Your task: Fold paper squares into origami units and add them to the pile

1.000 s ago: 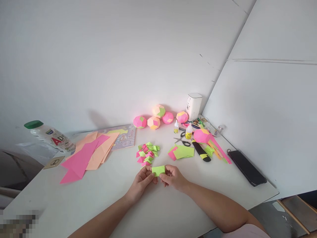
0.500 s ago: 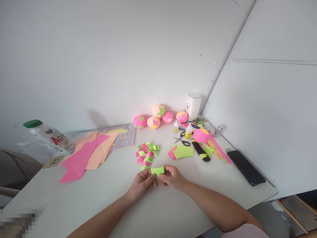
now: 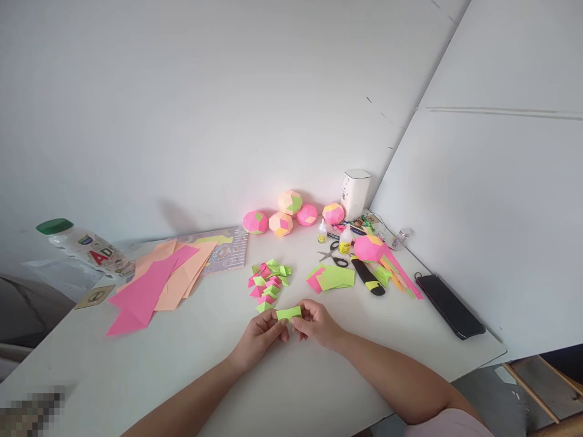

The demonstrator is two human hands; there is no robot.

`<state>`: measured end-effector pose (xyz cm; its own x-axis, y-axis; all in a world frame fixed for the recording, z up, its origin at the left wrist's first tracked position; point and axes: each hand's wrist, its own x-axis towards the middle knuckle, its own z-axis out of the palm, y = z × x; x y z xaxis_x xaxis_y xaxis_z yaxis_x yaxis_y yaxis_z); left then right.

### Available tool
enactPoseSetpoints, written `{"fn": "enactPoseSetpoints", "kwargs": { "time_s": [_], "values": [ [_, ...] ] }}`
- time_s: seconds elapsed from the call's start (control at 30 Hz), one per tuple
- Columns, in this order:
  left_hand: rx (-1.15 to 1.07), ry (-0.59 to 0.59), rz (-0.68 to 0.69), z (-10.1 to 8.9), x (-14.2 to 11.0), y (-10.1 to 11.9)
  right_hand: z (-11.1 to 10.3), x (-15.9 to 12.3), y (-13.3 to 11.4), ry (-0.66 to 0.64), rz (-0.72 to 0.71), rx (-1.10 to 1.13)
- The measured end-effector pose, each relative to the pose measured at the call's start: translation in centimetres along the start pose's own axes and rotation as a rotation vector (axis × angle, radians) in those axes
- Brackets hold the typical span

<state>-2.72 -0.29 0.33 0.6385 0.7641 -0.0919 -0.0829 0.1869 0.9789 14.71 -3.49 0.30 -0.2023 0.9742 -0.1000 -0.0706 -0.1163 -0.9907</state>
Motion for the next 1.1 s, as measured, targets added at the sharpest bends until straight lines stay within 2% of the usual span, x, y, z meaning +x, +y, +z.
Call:
{"fn": "enactPoseSetpoints", "kwargs": {
  "time_s": [0.23, 0.57, 0.73, 1.1],
  "values": [
    [-0.072, 0.020, 0.070, 0.0, -0.1, 0.4, 0.0, 0.2, 0.4, 0.085, -0.050, -0.018],
    [-0.074, 0.036, 0.033, -0.1, -0.1, 0.4, 0.3, 0.2, 0.5, 0.132, -0.118, -0.084],
    [-0.119, -0.013, 0.028, -0.2, -0.1, 0.2, 0.1, 0.3, 0.9, 0.132, -0.132, -0.066],
    [-0.114, -0.017, 0.022, -0.3, -0.2, 0.1, 0.0, 0.3, 1.2, 0.115, -0.116, -0.079]
  ]
}}
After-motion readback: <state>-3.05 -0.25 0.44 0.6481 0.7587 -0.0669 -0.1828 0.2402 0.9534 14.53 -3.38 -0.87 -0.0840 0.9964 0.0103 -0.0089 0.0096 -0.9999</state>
